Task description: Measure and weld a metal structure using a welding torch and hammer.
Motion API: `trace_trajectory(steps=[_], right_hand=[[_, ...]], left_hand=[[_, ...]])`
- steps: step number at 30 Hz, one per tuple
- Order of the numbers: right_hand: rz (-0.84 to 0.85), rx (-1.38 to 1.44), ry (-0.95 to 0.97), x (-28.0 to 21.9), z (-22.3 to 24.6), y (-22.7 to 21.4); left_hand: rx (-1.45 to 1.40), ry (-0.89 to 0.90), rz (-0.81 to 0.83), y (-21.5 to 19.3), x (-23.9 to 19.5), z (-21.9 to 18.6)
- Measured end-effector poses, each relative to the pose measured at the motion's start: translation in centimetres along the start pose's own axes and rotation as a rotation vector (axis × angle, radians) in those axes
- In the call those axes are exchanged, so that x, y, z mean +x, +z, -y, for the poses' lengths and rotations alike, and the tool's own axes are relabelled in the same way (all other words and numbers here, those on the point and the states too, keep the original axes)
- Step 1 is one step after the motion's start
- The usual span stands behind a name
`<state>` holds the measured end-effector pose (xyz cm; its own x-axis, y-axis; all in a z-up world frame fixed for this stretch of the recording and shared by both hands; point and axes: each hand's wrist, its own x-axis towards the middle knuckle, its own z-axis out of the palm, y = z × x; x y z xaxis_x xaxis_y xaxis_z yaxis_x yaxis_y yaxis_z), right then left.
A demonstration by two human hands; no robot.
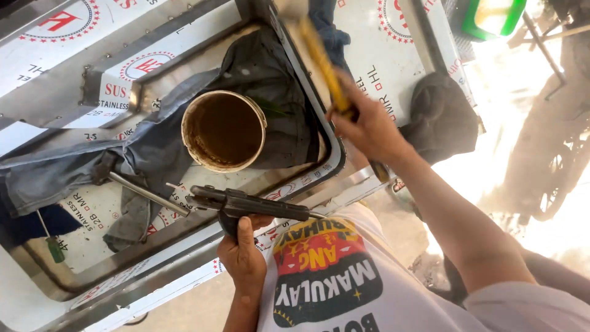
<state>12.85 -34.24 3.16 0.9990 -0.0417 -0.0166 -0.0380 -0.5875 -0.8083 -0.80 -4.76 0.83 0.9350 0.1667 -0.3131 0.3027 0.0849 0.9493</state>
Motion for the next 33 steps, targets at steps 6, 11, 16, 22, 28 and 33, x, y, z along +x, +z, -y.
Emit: trace_trajectory(steps=[6, 11, 16, 22, 28, 33], right_hand=[[0.236, -0.182, 0.154, -5.2, -1.2, 4.2], [0.194, -0.271, 0.195, -4.2, -1.6, 5.8], [0.158, -0.365, 0.22, -4.8, -1.4, 7.2], [0.099, -0.341, 0.238, -5.2, -0.8, 7.3], [0.092, -0.335, 0.222, -5.1, -0.3, 6.9], [0.08, -0.34, 0.189, -5.5, -1.0, 6.4]], left_hand=[[0.055, 0.022, 0.056, 1.2, 0.4, -1.0], [-0.007, 0.047, 0.149, 1.4, 1.4, -1.3], [0.075, 0.022, 0.142, -0.2, 1.1, -0.2], [0.046, 0.022, 0.175, -0.5, 2.2, -0.9], [0.001, 0.002, 0.224, -0.6, 3.2, -1.3], [-0.048, 0.022, 0.275, -1.3, 3.0, -0.2]])
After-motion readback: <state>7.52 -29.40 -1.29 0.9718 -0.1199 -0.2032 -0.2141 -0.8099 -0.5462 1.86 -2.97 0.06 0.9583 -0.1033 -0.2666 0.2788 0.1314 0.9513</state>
